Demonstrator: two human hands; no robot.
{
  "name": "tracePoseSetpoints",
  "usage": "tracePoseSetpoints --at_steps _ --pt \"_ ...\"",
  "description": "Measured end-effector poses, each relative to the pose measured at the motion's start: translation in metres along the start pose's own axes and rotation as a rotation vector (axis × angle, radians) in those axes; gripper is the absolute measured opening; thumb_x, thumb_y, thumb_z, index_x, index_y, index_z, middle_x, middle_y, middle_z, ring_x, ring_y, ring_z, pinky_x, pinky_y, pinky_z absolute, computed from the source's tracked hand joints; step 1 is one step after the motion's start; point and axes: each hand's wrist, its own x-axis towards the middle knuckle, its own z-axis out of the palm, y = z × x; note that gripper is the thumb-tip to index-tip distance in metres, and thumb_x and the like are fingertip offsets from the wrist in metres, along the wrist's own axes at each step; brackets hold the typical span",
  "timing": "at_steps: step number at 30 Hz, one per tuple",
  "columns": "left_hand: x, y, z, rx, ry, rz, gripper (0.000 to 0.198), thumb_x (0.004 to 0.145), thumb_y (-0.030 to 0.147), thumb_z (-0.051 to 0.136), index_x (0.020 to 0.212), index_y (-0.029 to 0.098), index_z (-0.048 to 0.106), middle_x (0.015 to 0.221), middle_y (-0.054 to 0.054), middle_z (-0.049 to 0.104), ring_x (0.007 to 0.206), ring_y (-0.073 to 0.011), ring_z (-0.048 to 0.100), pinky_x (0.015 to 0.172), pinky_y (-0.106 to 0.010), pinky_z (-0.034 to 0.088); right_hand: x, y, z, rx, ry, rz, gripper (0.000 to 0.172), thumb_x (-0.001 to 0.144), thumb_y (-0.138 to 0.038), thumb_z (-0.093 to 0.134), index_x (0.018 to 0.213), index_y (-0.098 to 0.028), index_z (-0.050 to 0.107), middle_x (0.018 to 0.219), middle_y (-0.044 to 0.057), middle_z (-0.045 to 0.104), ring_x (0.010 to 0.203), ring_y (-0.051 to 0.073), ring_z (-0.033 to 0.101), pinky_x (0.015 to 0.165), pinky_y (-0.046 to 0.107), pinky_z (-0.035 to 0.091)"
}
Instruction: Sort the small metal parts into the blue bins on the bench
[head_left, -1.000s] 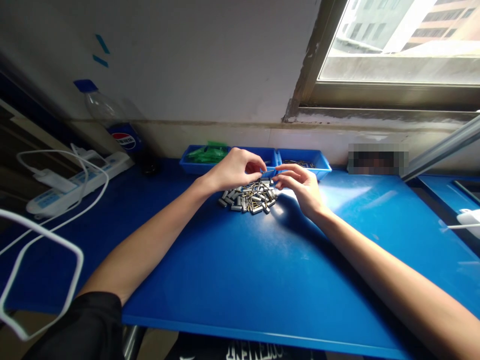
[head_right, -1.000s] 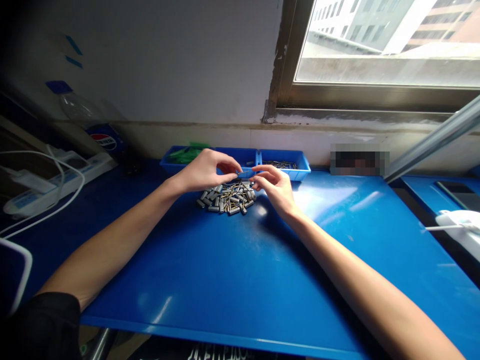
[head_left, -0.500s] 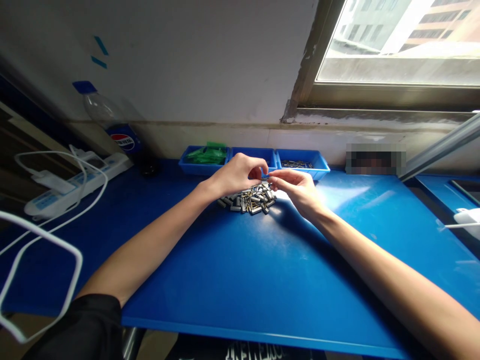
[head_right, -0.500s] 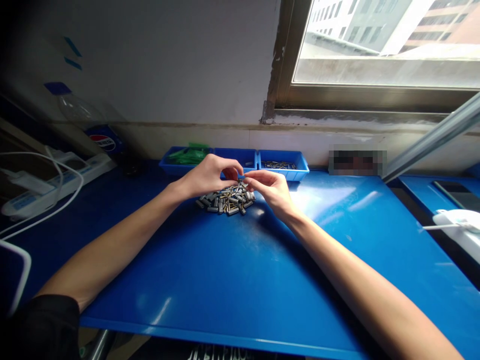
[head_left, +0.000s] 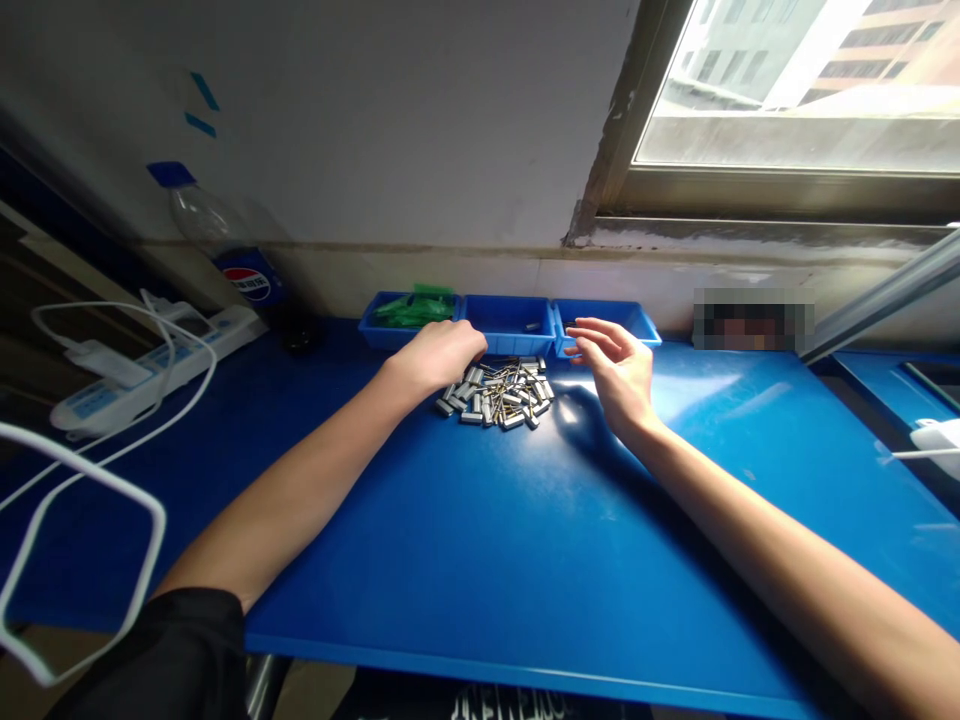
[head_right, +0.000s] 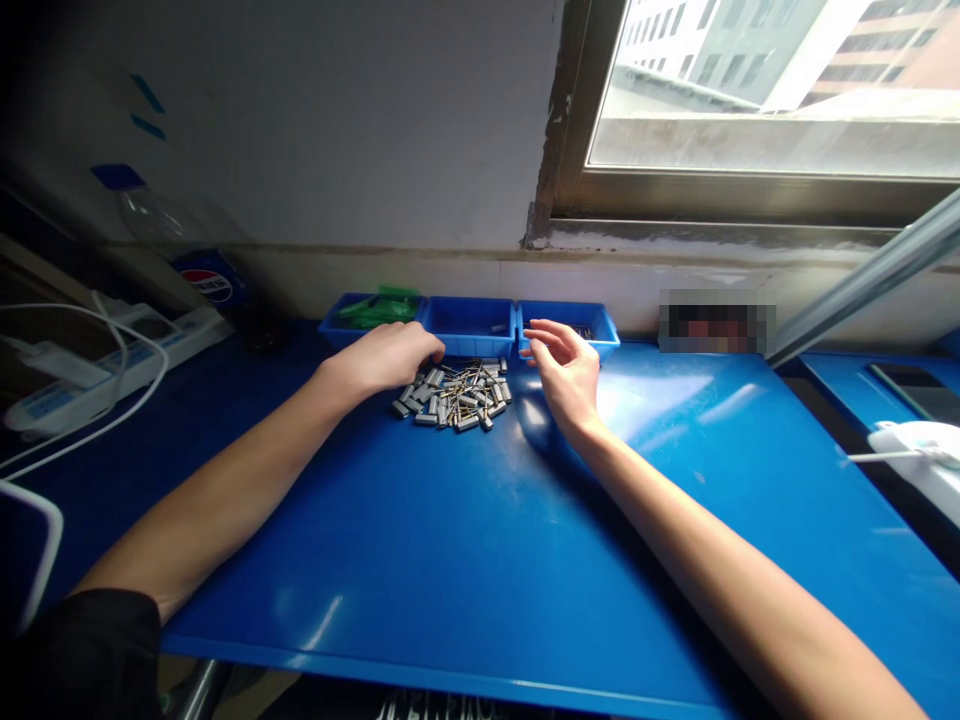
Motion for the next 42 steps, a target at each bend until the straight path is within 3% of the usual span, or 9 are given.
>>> tracePoseSetpoints --at_steps 5,10,25,29,33,37,42 --pt "0.005 0.002 0.006 0.059 0.068 0.036 0.038 0.078 -0.002 0.057 0.101 0.020 0.077 0.100 -0.013 0.077 0.090 -0.0272 0.075 0.068 -0.029 0.047 -0.003 -0.005 0.003 0.021 -0.050 0.038 0.024 0.085 -0.039 0.075 0.104 -0.025 0.074 0.101 0.006 0.080 0.077 0.022 0.074 0.074 0.041 0.062" --pt "0.005 0.007 0.005 0.091 0.052 0.042 0.034 0.081 -0.002 0.055 0.098 0.019 0.076 0.097 -0.014 0.077 0.093 -0.0271 0.075 0.071 -0.029 0.047 -0.003 -0.004 0.003 0.038 -0.053 0.052 0.025 0.083 -0.042 0.076 0.101 -0.025 0.074 0.096 0.005 0.080 0.074 0.020 0.072 0.071 0.039 0.061" --pt "0.008 0.009 0.006 0.011 0.234 0.155 0.041 0.084 -0.003 0.052 0.110 0.021 0.074 0.102 -0.010 0.078 0.090 -0.0236 0.075 0.070 -0.027 0.048 -0.004 -0.005 0.004 0.019 -0.086 0.058 0.017 0.083 -0.041 0.076 0.091 -0.026 0.074 0.094 0.004 0.080 0.074 0.021 0.072 0.072 0.040 0.061" --pt "0.008 0.013 0.000 -0.287 0.404 0.246 0.039 0.089 0.001 0.054 0.117 0.018 0.075 0.112 -0.009 0.078 0.097 -0.0217 0.075 0.080 -0.027 0.054 -0.004 -0.007 0.004 0.030 -0.119 0.070 0.018 0.082 -0.039 0.077 0.093 -0.025 0.075 0.088 0.003 0.079 0.072 0.020 0.071 0.072 0.038 0.060" --pt "0.007 0.020 -0.002 -0.766 0.536 0.279 0.035 0.089 0.013 0.065 0.124 0.016 0.073 0.100 -0.006 0.080 0.091 -0.0179 0.077 0.085 -0.026 0.058 -0.006 -0.010 0.005 0.063 -0.230 0.100 0.025 0.080 -0.038 0.080 0.099 -0.023 0.075 0.093 0.004 0.080 0.077 0.020 0.072 0.077 0.039 0.060" --pt "0.010 0.023 0.002 -1.110 0.530 0.248 0.059 0.086 0.023 0.074 0.143 0.017 0.060 0.092 -0.005 0.079 0.088 -0.0195 0.079 0.084 -0.028 0.062 -0.010 -0.011 0.007 0.170 -0.369 0.173 0.034 0.079 -0.040 0.086 0.107 -0.025 0.074 0.098 0.004 0.081 0.087 0.022 0.076 0.085 0.040 0.060" --pt "0.016 0.021 0.008 -1.286 0.525 0.220 0.067 0.080 0.029 0.084 0.141 0.017 0.060 0.087 -0.004 0.077 0.086 -0.0211 0.080 0.083 -0.030 0.063 -0.012 -0.012 0.010 0.347 -0.404 0.247 0.030 0.074 -0.037 0.093 0.088 -0.023 0.069 0.090 0.002 0.080 0.082 0.020 0.074 0.084 0.038 0.058"
